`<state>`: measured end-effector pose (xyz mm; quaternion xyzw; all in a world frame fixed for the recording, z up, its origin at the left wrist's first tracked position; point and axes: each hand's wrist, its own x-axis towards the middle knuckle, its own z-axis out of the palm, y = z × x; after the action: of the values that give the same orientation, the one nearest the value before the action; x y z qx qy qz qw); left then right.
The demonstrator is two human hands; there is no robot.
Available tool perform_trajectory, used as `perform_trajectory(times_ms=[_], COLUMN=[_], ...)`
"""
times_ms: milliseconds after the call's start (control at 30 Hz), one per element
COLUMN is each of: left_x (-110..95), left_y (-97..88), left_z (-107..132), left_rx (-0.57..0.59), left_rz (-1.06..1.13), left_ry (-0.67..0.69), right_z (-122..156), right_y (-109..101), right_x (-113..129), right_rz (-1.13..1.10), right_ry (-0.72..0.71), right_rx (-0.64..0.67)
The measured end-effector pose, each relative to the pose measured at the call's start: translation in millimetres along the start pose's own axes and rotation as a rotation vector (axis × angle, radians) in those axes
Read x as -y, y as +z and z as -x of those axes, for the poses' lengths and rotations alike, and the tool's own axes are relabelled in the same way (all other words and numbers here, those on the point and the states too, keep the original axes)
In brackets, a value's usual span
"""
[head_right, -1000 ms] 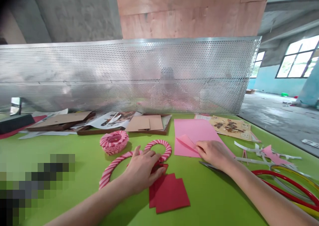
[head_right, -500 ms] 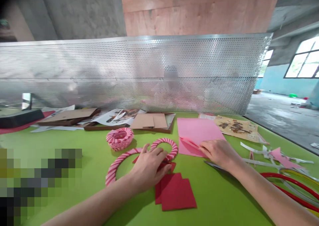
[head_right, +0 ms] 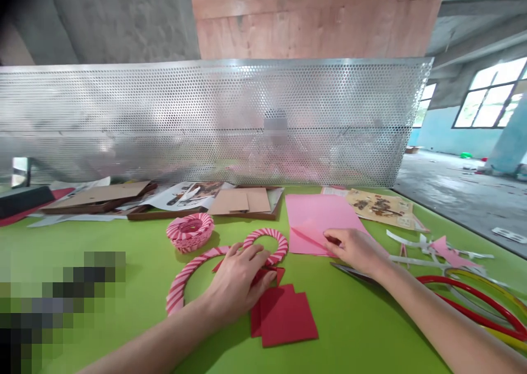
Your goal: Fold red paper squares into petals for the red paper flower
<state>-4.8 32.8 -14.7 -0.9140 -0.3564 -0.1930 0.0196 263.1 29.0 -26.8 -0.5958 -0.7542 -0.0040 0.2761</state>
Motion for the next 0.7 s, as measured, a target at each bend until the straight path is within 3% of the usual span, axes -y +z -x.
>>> perform_trajectory(times_ms=[100,200,500,700], left_x=[1,1,-1,9], left_y=[-0.3,-1.0,0.3,-34.8], left_z=[0,-1,1,-7], left_rx=[-0.003,-0.003,-0.074,-0.300], left_rz=[0.024,0.050,0.168,0.260], left_ry=[0.011,-0.003,-0.052,-0.149], right_z=[-1,-2,-5,-3], right_y=[2,3,-5,-3], right_x=[3,2,-11,-24], right_rz=[-0.020,-0.035,-0.082,-0.101], right_ry=[0.011,0.062,0.390,0.447], right_rx=[0.010,-0.063,-0.594,-0.680])
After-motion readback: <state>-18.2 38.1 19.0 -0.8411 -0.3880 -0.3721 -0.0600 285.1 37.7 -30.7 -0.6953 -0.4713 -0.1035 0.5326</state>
